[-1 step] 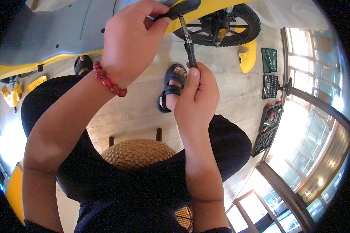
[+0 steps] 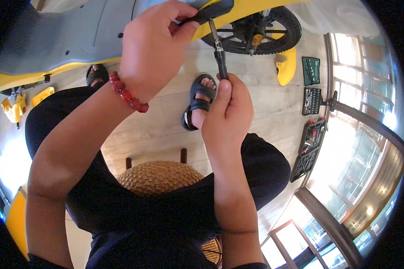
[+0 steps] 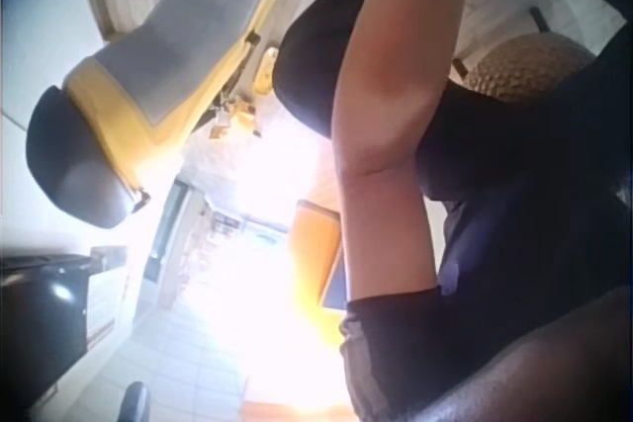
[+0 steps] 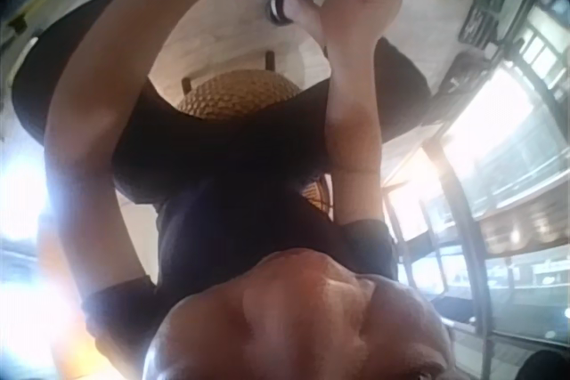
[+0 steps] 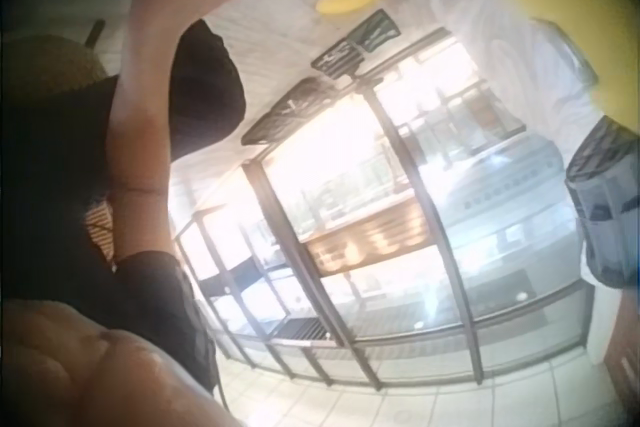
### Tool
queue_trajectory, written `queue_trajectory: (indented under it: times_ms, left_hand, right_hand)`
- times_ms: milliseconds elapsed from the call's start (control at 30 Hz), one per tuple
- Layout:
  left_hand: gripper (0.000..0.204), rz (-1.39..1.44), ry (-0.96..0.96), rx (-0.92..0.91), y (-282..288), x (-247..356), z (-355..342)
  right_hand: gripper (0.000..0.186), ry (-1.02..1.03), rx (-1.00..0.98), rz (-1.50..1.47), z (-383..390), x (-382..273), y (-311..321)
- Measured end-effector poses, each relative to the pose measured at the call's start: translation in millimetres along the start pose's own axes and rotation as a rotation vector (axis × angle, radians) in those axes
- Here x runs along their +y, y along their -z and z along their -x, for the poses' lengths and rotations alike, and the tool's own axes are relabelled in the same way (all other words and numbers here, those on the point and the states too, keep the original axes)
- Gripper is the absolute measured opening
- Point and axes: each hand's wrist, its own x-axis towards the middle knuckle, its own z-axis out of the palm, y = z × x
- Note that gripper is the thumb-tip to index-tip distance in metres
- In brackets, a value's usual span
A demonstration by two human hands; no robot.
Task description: Using tools to remove or fasten panels on a yellow electric scooter.
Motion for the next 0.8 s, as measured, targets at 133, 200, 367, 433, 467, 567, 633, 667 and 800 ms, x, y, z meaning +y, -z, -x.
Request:
queue_trajectory:
  times_ms: [133,200,367,433,467,567,633,667,800]
  left_hand:
    - [0.01,0.004,-0.013,0.015,-1,-1,0]
    - [0.009,0.001,0.024,0.008,-1,-2,0]
    - [0.01,0.048,0.077,-0.066,-4,-4,0]
    - [0.01,0.055,0.085,-0.068,-5,-4,1]
    - [0.011,0.061,0.088,-0.074,-6,-4,1]
    - [0.01,0.038,0.062,-0.073,-7,-5,3]
    - [0.009,0.014,0.048,-0.087,-6,-5,1]
    - [0.009,-0.009,0.031,-0.102,-6,-6,0]
    - [0.012,-0.03,-0.015,-0.018,-11,-6,0]
  right_hand:
    - [0.027,0.059,0.021,0.041,0,11,-2]
    - [0.026,0.094,0.032,0.065,-1,16,-3]
    - [0.027,0.186,0.078,0.183,-2,16,-5]
    - [0.028,0.131,0.068,0.18,0,9,-1]
    - [0.03,0.073,0.062,0.175,0,4,1]
    - [0.032,-0.206,-0.025,-0.142,-2,-3,7]
    - [0.033,-0.336,-0.127,-0.463,-7,1,15]
    - [0.033,-0.465,-0.226,-0.787,-10,4,19]
    - [0.028,-0.306,-0.131,-0.479,-15,6,21]
